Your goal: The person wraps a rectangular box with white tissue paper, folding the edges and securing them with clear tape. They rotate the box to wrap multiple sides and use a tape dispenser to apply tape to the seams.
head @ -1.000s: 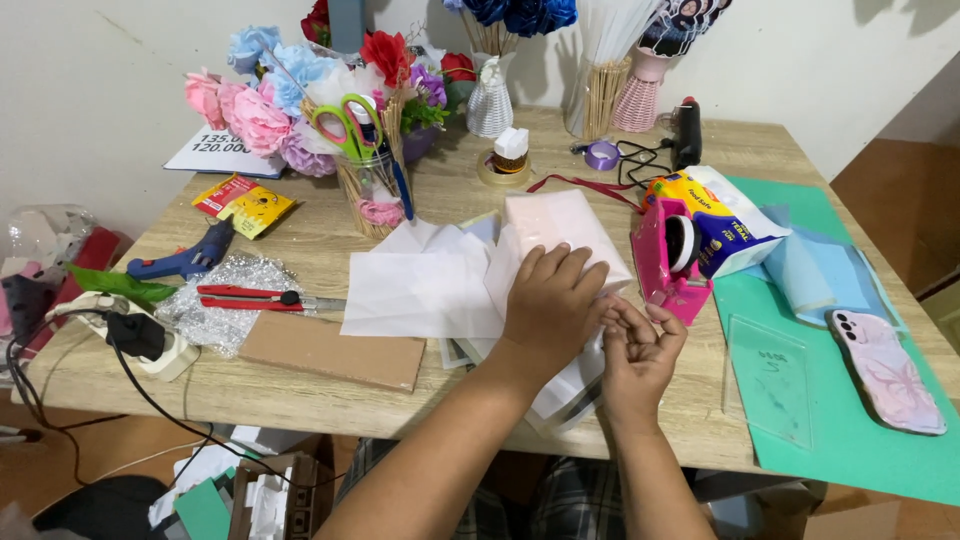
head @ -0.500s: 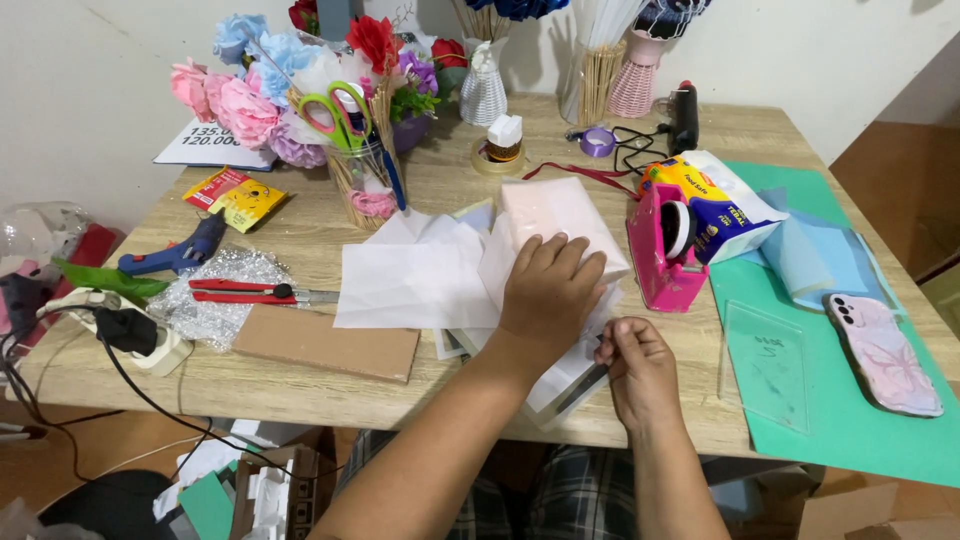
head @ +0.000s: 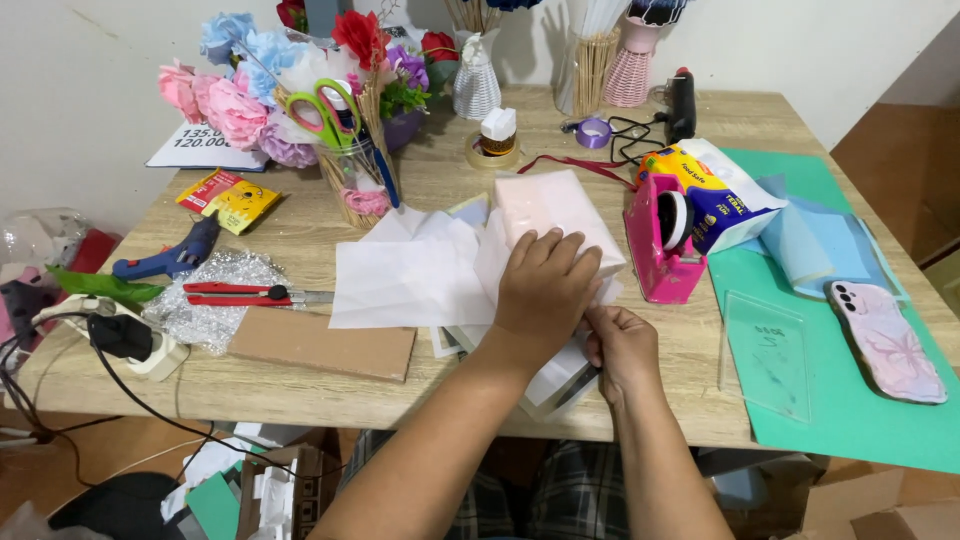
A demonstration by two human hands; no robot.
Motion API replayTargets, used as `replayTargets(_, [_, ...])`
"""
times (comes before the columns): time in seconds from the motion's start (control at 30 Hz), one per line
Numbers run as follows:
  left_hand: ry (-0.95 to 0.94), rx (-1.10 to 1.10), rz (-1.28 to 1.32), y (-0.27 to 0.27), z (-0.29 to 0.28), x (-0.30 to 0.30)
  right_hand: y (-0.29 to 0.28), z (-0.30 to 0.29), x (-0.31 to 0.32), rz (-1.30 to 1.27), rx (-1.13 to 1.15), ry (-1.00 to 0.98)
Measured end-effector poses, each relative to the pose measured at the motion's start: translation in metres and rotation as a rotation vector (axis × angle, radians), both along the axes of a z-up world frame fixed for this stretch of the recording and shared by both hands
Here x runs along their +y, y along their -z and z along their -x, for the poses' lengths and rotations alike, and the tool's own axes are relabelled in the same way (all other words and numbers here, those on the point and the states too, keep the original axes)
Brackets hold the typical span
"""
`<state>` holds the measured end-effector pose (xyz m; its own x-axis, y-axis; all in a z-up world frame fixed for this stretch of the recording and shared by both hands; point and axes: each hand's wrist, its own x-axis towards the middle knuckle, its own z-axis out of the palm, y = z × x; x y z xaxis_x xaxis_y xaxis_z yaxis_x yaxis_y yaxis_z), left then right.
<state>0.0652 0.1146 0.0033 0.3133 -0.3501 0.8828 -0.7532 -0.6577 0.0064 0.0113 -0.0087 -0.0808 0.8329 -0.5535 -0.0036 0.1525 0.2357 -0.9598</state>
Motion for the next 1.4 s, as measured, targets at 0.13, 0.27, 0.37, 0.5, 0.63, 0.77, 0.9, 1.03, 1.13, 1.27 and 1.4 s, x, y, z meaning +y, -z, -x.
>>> replayTargets(0.13, [-0.004,-0.029,0.019,0.002,-0.003,-0.001,-0.012,0.006,0.007,0.009,0.050,0.008])
replayTargets(0.27, [-0.030,-0.054,0.013,-0.004,0.001,0.001,-0.009,0.009,0.006,0.103,0.147,-0.029])
replayTargets(0.37, [-0.033,-0.063,0.023,-0.006,0.001,0.002,-0.025,0.019,0.005,0.176,0.140,0.000])
replayTargets(0.5, [-0.010,-0.037,0.041,-0.014,0.008,0.008,-0.083,0.041,-0.016,0.395,0.055,0.224])
replayTargets(0.63, [-0.005,-0.069,0.039,-0.015,0.007,0.009,-0.030,-0.009,-0.129,0.699,-0.013,0.470])
replayTargets(0.77, [-0.005,-0.086,0.047,-0.016,0.007,0.008,-0.036,-0.028,-0.157,0.767,0.389,0.343])
replayTargets(0.9, [0.001,-0.083,0.041,-0.012,0.004,0.006,-0.043,-0.035,-0.138,0.650,0.458,0.259])
replayTargets(1.03, [0.007,-0.069,0.030,-0.017,0.008,0.011,-0.007,-0.059,-0.175,0.564,0.339,0.328])
replayTargets(1.13, [0.002,-0.065,0.019,-0.019,0.011,0.012,-0.008,-0.056,-0.171,0.583,0.226,0.366])
replayTargets(1.27, [0.018,-0.030,0.017,-0.023,0.013,0.014,-0.024,-0.040,-0.153,0.774,0.034,0.490])
replayTargets(1.4, [0.014,-0.019,0.007,-0.022,0.013,0.012,-0.027,-0.037,-0.150,0.466,-0.082,0.409])
